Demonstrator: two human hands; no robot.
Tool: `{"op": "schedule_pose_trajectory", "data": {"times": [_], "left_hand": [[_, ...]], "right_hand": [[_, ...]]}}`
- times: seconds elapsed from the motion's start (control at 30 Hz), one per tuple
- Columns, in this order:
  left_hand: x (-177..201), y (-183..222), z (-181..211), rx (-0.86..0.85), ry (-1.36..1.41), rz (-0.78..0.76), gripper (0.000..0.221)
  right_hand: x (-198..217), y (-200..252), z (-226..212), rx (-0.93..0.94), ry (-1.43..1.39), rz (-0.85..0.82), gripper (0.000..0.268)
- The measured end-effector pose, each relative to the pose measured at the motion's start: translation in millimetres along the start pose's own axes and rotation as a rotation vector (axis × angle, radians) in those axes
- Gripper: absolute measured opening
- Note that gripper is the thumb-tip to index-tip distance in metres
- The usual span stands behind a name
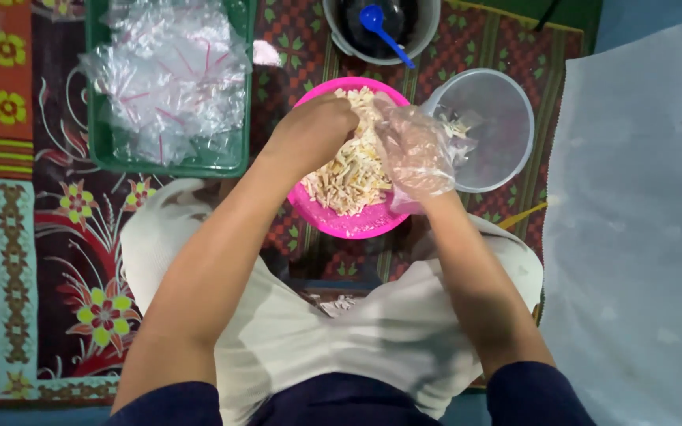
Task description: Filling small plastic bags with stick-shaped snacks from a bowl while sitting on the floor.
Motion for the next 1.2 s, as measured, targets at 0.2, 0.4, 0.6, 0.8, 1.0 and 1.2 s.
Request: {"op": "schedule_pose_trajectory", "data": {"times": [0.2, 0.4, 0.6, 0.8, 1.0, 1.2], "left_hand": [[-12.2, -5.3, 5.5, -0.026, -0.046, 0.113, 0.007], [6.1, -1.1, 22.5, 0.047, 0.249, -0.112, 0.013], [16.7, -0.1, 36.0, 0.129, 0.435, -0.119, 0.019], [3.8, -3.2, 40.1, 0.248, 0.542, -0.137, 0.041], [10.4, -10.7, 51.8, 0.185, 0.535, -0.084, 0.013], [-0.2, -10.1, 50.8, 0.146, 0.562, -0.068, 0.011]], "right_hand": [[0.5, 19.9, 14.5, -0.419, -0.629, -0.063, 0.050], [-12.3, 25.7, 25.5, -0.352, -0.271, -0.285, 0.049], [-12.2, 40.5, 38.9, -0.234, -0.576, 0.085, 0.018], [-4.0, 51.3, 35.1, -0.325, -0.663, 0.185, 0.023], [21.0, 49.4, 26.7, -0.297, -0.515, 0.147, 0.022], [10.1, 55.3, 34.1, -0.258, -0.508, 0.181, 0.021]]}}
Point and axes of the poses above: each hand's wrist, its own y-axis away from the middle knuckle, its own x-axis out of the back of the hand, z = x × y, the point moved 2 cm from there along -y, towards the middle knuckle, and after that the axes turned 11 degrees about x, right-handed, at the moved point
